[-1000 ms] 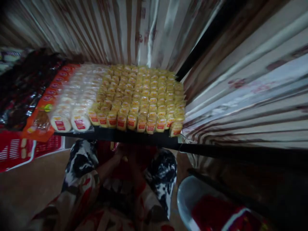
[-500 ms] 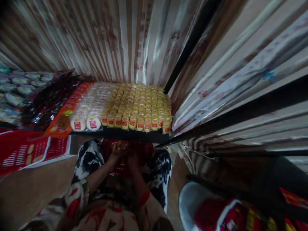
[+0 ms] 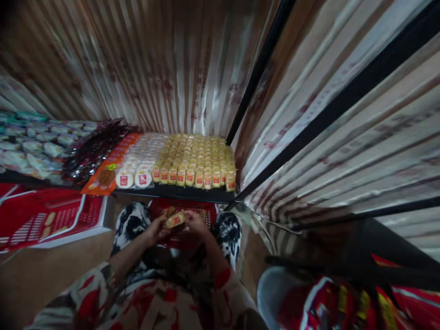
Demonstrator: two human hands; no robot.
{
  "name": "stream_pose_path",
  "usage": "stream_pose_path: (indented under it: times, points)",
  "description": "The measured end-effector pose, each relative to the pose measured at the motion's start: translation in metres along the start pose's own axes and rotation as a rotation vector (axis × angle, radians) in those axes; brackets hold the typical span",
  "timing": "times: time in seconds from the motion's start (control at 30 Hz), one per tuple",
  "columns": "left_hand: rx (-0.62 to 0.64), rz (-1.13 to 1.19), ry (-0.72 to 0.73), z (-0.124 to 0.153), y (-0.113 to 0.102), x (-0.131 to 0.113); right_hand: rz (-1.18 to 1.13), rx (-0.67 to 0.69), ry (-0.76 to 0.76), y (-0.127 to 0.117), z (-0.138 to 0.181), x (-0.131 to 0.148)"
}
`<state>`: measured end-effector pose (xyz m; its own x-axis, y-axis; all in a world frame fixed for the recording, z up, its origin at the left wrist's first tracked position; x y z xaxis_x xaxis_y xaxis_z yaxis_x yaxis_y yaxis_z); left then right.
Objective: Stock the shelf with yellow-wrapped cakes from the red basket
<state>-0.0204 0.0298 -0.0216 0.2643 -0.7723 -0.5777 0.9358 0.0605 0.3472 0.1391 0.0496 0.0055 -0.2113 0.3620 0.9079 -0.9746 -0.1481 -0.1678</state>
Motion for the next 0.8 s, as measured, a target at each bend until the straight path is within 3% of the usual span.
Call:
stream_pose_path:
  times: [0.33,0.47,0.6,0.8]
  points:
    - [0.026,-0.066,0.068,0.022,0.019,-0.03,-0.18,-0.056,0.07,-0.011,0.013,0.035]
    - [0.021,-0.163,0.117,0.028,0.02,-0.043,-0.263,-0.118,0.128,-0.006,0.015,0.022]
    - [0.104,-0.254,0.213,0.029,0.028,-0.053,-0.341,-0.178,0.182,0.004,0.017,0.001]
    - [0.083,-0.463,0.349,0.03,0.05,-0.064,-0.414,-0.236,0.138,0.006,0.018,-0.008]
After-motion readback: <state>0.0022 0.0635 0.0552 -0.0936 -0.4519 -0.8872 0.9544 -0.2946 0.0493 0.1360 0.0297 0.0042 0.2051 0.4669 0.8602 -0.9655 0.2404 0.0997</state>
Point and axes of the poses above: each hand's wrist, its own z-axis away from the middle knuckle, its own y-axis out of the palm, x = y × z, the point moved 7 cm from there along -z, towards the middle knuckle, and after that the axes turned 5 degrees about y, right-handed, at the moved point
